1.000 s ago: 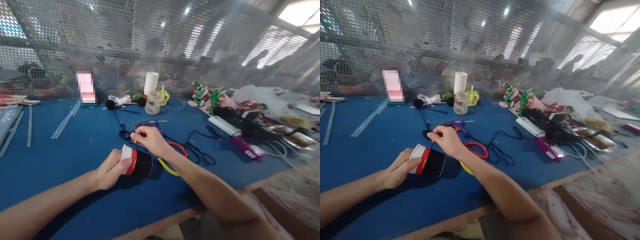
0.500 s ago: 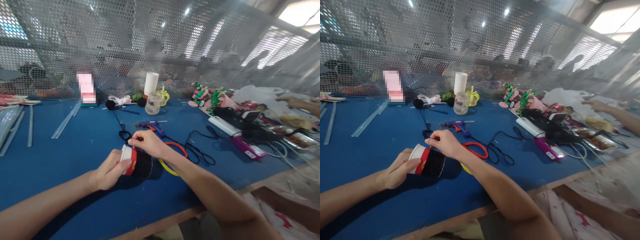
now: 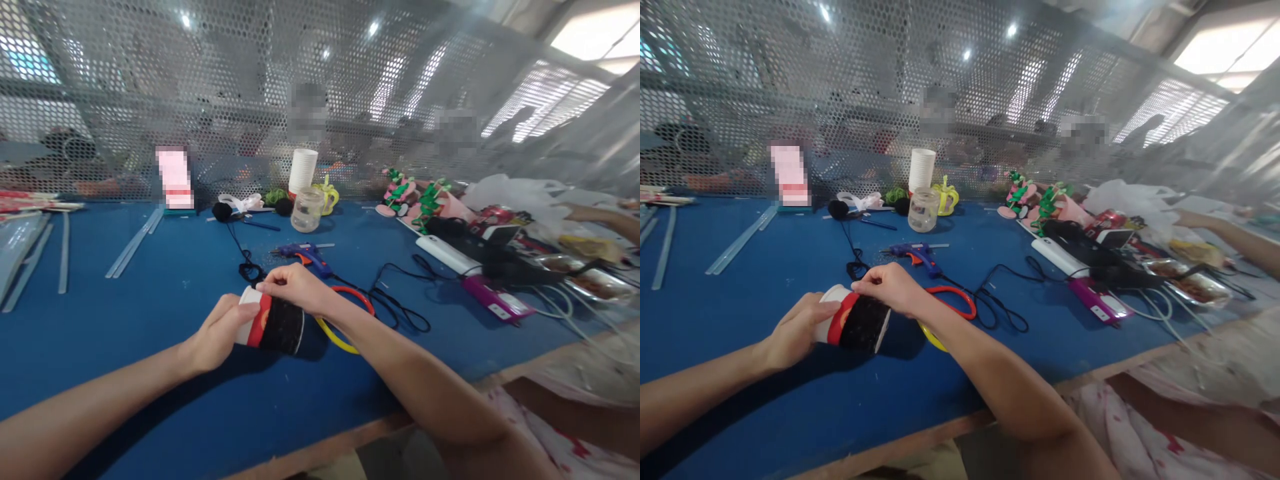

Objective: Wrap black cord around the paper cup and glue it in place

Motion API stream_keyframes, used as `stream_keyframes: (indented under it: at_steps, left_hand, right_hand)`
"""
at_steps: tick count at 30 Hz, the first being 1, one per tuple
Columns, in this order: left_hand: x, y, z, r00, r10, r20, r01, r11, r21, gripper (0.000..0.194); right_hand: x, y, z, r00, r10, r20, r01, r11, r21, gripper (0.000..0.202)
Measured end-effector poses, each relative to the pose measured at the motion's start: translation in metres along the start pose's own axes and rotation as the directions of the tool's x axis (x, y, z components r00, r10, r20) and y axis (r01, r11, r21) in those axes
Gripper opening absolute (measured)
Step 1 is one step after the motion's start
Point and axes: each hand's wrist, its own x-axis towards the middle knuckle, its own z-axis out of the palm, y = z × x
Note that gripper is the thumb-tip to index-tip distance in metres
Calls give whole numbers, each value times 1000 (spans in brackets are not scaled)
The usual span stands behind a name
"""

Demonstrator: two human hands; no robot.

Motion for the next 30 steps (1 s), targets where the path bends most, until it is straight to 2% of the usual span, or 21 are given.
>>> stream_keyframes:
  at_steps: [2,4,7,9,12,15,19,24,27,30]
  left_hand:
    - [5,2,1,987,-83,-136,62,987,-150,26]
    - [12,5,0,939,-157,-307,70,958,-277,17]
    - [21,10,-2,859,-226,-459,55,933,-356,13]
    - [24,11,-5,825,-253,-506,50,923,-381,12]
    - [26,11,-7,811,-270,-519,62,922,-383,13]
    - [26,8,-8,798,-281,-533,86,929,-361,14]
    - [27,4,-10,820,-238,-521,74,946,-315,17]
    - [23,3,-13,872,-77,-484,17,992,-127,23]
    - [15,3,-14,935,56,-351,-41,998,49,28]
    - [11,1,-17,977,125,-174,-108,988,107,29]
  right_hand:
    - [1,1,-2,997,44,-62,-42,999,32,37]
    - [1,-1,-5,988,96,-118,-83,990,117,45]
    - [0,-5,-7,988,92,-121,-66,977,205,51]
    - [-3,-8,-7,998,9,-55,0,986,164,48]
    - [-7,-10,-2,995,-80,51,75,993,94,51]
    - [-9,-8,3,992,-122,33,119,990,70,53]
    - [-10,-6,6,989,-147,9,146,987,60,47]
    - [-10,-8,4,989,-149,9,147,985,90,48]
    - [-11,-12,1,994,-80,77,62,974,219,45]
    - [-12,-14,-4,983,-26,180,-28,956,291,40]
